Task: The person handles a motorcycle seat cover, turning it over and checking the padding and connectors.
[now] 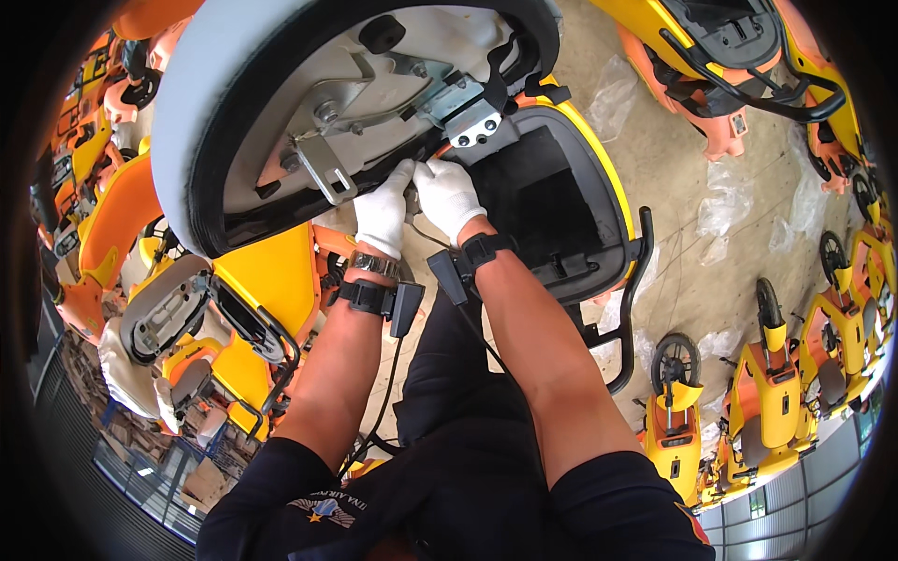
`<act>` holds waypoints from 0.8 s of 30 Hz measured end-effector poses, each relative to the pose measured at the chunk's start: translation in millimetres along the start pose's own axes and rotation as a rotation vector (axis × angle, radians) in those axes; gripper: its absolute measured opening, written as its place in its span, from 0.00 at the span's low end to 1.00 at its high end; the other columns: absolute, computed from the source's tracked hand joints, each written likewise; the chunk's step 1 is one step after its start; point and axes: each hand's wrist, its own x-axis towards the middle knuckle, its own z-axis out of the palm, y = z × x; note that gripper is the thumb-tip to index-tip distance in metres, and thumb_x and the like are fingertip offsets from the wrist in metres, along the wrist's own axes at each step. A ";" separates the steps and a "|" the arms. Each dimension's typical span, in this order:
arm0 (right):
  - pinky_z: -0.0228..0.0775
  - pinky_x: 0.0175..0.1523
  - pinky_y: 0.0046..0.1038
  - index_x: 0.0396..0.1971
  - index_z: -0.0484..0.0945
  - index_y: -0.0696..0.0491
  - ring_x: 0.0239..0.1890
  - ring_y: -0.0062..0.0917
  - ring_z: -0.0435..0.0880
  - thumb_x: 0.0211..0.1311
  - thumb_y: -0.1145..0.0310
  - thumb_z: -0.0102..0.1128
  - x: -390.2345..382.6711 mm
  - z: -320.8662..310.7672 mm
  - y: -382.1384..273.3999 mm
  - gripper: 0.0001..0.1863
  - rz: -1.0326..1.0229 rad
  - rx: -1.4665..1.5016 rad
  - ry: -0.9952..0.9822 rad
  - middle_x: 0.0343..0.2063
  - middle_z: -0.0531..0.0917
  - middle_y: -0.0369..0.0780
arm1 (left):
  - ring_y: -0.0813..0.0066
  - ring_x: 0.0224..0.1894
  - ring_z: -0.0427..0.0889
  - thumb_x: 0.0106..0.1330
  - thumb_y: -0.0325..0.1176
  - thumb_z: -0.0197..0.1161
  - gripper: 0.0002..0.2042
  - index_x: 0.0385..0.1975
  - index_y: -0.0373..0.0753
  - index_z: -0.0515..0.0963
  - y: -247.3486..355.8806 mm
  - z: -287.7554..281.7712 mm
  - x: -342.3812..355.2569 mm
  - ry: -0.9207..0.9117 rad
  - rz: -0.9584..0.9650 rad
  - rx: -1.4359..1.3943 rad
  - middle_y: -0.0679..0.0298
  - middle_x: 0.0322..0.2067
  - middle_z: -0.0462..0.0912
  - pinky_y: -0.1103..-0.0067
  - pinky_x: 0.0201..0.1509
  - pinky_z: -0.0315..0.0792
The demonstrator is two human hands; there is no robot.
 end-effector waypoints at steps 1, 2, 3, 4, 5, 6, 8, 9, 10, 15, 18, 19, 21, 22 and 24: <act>0.65 0.29 0.27 0.26 0.79 0.59 0.20 0.22 0.73 0.68 0.59 0.51 -0.2 -0.9 2.2 0.19 -0.062 -0.007 0.007 0.17 0.77 0.37 | 0.82 0.12 0.71 0.64 0.35 0.66 0.10 0.23 0.37 0.81 1.4 -0.4 -0.1 -0.021 -0.079 0.011 0.69 0.15 0.77 0.84 0.15 0.63; 0.65 0.29 0.27 0.26 0.79 0.59 0.20 0.22 0.73 0.68 0.59 0.51 -0.7 -2.3 4.5 0.19 -0.058 -0.003 0.006 0.17 0.77 0.37 | 0.82 0.11 0.70 0.65 0.34 0.64 0.11 0.22 0.38 0.80 2.9 -0.1 -0.4 -0.042 -0.158 0.023 0.69 0.15 0.76 0.84 0.14 0.61; 0.65 0.29 0.27 0.27 0.79 0.59 0.20 0.22 0.73 0.68 0.59 0.52 -2.5 -4.7 -1.4 0.18 -0.011 0.057 -0.021 0.17 0.77 0.37 | 0.82 0.11 0.70 0.65 0.34 0.64 0.11 0.22 0.38 0.80 -2.3 -2.1 0.5 -0.040 -0.156 0.028 0.69 0.15 0.76 0.84 0.14 0.61; 0.65 0.29 0.27 0.27 0.79 0.59 0.20 0.22 0.73 0.67 0.60 0.52 -4.1 -6.6 -6.5 0.17 0.037 0.118 -0.047 0.17 0.76 0.38 | 0.82 0.11 0.69 0.65 0.33 0.63 0.10 0.21 0.37 0.79 -7.3 -5.0 1.9 -0.072 -0.063 0.043 0.69 0.15 0.76 0.84 0.14 0.60; 0.64 0.28 0.27 0.27 0.79 0.59 0.20 0.22 0.73 0.66 0.62 0.52 -0.6 -2.9 5.1 0.16 -0.142 -0.004 0.006 0.16 0.76 0.39 | 0.82 0.11 0.69 0.65 0.32 0.63 0.10 0.21 0.37 0.78 -12.2 -5.4 0.8 -0.090 -0.018 0.054 0.69 0.15 0.76 0.85 0.13 0.59; 0.64 0.28 0.27 0.27 0.79 0.59 0.20 0.22 0.73 0.66 0.62 0.52 -4.6 -2.8 2.0 0.16 -0.140 0.001 0.003 0.16 0.76 0.39 | 0.82 0.11 0.69 0.65 0.31 0.62 0.11 0.21 0.37 0.78 -14.5 -5.7 0.3 -0.103 0.027 0.064 0.69 0.15 0.76 0.85 0.13 0.59; 0.68 0.30 0.33 0.23 0.76 0.60 0.19 0.32 0.76 0.65 0.59 0.50 -15.7 -5.6 -11.8 0.19 0.005 0.159 -0.026 0.16 0.77 0.44 | 0.82 0.10 0.67 0.64 0.27 0.60 0.09 0.21 0.37 0.76 2.5 3.2 -9.2 0.067 0.015 -0.050 0.69 0.14 0.75 0.84 0.12 0.57; 0.68 0.30 0.32 0.24 0.76 0.60 0.19 0.29 0.75 0.65 0.58 0.50 -18.1 -8.4 -15.4 0.20 0.014 0.208 -0.049 0.15 0.76 0.43 | 0.83 0.10 0.66 0.62 0.25 0.60 0.06 0.23 0.36 0.77 14.8 6.4 -14.6 0.081 -0.063 -0.122 0.69 0.15 0.75 0.84 0.13 0.58; 0.68 0.30 0.32 0.24 0.76 0.60 0.19 0.29 0.75 0.65 0.58 0.50 -19.0 -10.6 -19.5 0.20 0.014 0.211 -0.046 0.15 0.76 0.43 | 0.83 0.13 0.68 0.62 0.24 0.60 0.04 0.25 0.35 0.78 13.1 7.1 -13.7 0.105 -0.016 -0.114 0.69 0.17 0.76 0.84 0.16 0.60; 0.69 0.26 0.30 0.25 0.79 0.62 0.18 0.29 0.79 0.62 0.44 0.53 0.8 -17.2 -42.3 0.30 0.294 0.148 -0.176 0.17 0.78 0.43 | 0.77 0.21 0.76 0.61 0.26 0.59 0.05 0.30 0.33 0.81 1.4 5.8 -8.2 0.137 0.161 0.154 0.63 0.23 0.80 0.79 0.23 0.68; 0.68 0.24 0.30 0.23 0.78 0.61 0.16 0.29 0.78 0.61 0.43 0.54 3.9 -17.3 -47.1 0.30 0.304 0.114 -0.181 0.15 0.77 0.41 | 0.80 0.21 0.76 0.63 0.23 0.52 0.11 0.35 0.31 0.83 -11.0 4.7 -12.5 0.109 0.163 0.256 0.64 0.25 0.82 0.82 0.25 0.70; 0.68 0.24 0.31 0.22 0.78 0.61 0.16 0.30 0.77 0.60 0.44 0.54 4.0 -16.6 -43.0 0.30 0.288 0.120 -0.158 0.14 0.77 0.41 | 0.79 0.23 0.77 0.63 0.23 0.53 0.10 0.34 0.31 0.83 -13.2 1.4 -12.7 0.097 0.306 0.417 0.64 0.27 0.83 0.80 0.28 0.72; 0.73 0.41 0.39 0.27 0.80 0.66 0.32 0.46 0.83 0.60 0.44 0.49 5.7 -14.4 -33.1 0.33 0.220 -0.006 -0.113 0.24 0.81 0.56 | 0.74 0.26 0.80 0.60 0.23 0.58 0.08 0.35 0.32 0.84 -12.0 6.0 -10.2 0.144 0.312 0.315 0.62 0.30 0.85 0.76 0.36 0.75; 0.73 0.44 0.40 0.27 0.80 0.64 0.35 0.48 0.82 0.61 0.46 0.48 4.9 -14.0 -31.7 0.31 0.259 -0.029 -0.113 0.27 0.81 0.56 | 0.74 0.26 0.80 0.60 0.23 0.58 0.08 0.35 0.32 0.84 -2.7 11.6 -10.8 0.144 0.314 0.316 0.62 0.30 0.85 0.76 0.36 0.75; 0.72 0.46 0.41 0.27 0.80 0.64 0.37 0.49 0.82 0.62 0.47 0.47 0.7 -17.9 -27.9 0.30 -0.011 -0.227 -0.079 0.28 0.81 0.57 | 0.73 0.27 0.80 0.58 0.23 0.61 0.06 0.32 0.33 0.83 13.0 15.7 -16.1 0.172 -0.033 -0.013 0.63 0.28 0.85 0.75 0.38 0.75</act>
